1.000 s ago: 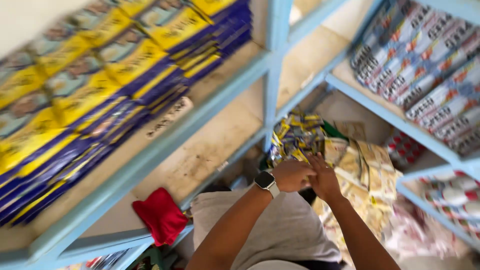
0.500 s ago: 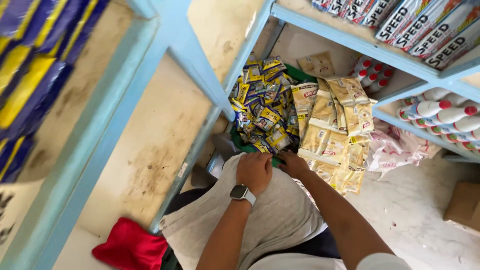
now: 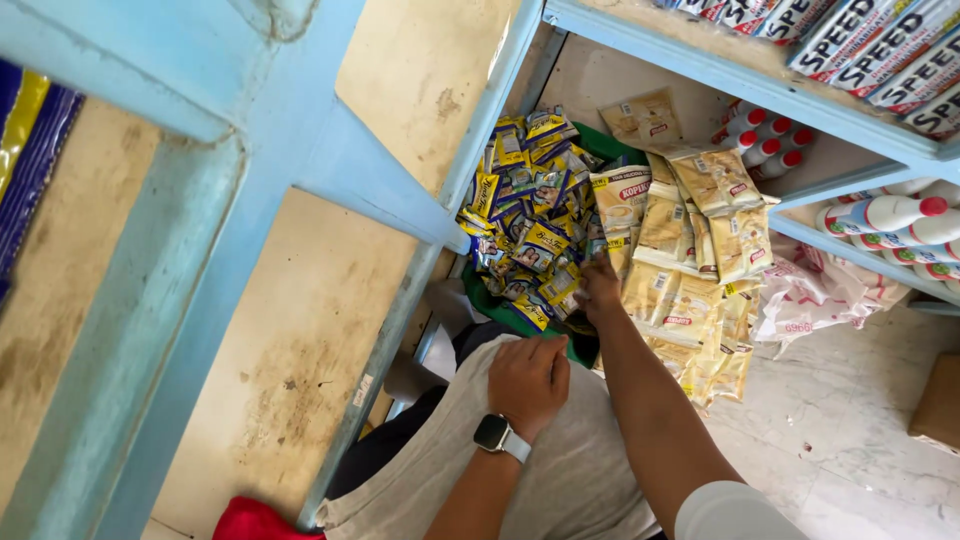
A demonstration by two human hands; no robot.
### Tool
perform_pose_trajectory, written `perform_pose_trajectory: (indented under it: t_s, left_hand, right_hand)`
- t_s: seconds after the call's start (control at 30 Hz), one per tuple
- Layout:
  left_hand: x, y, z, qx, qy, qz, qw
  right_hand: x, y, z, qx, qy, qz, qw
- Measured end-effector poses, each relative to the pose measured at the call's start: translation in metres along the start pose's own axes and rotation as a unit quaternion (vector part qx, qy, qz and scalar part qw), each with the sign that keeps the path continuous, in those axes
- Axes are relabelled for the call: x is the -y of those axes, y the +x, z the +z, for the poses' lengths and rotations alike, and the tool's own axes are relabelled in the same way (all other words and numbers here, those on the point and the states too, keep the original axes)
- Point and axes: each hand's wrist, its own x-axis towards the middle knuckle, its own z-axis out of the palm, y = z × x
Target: Neatly arranging milk powder packets on a store shelf from a pile on the floor.
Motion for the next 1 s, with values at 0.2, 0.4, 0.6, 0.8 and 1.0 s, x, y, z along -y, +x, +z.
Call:
perform_pose_trajectory:
  t_s: [0.2, 0.4, 0.6, 0.8, 1.0]
  left_hand:
    - [-0.002, 0.003, -0.003, 0.009, 0.003, -0.014, 1.000]
    - [0.002, -0.003, 0.001, 0.009, -0.007, -0.012, 1.000]
    - [0.007, -0.008, 0.012, -0.009, 0.007, -0.012, 1.000]
    - [-0.014, -0.001, -0.013, -0.087, -0.062, 0.004, 0.994]
    - [0.023, -0.024, 0.013, -0.054, -0.284, -0.179, 0.941]
  right_hand:
    - [-0.021, 0.090, 0.000, 0.026, 0.431, 0.082, 0.898]
    - [-0.017, 0.083, 0.007, -0.045, 0.467, 0.092, 0.878]
    - [-0.089, 0.092, -0.014, 0.144, 0.384, 0.091, 0.907]
    - [0.022, -0.170, -0.043, 0.193, 0.259, -0.027, 0.946]
    - [0.023, -0.216, -0.077, 0.300, 0.193, -0.264, 0.896]
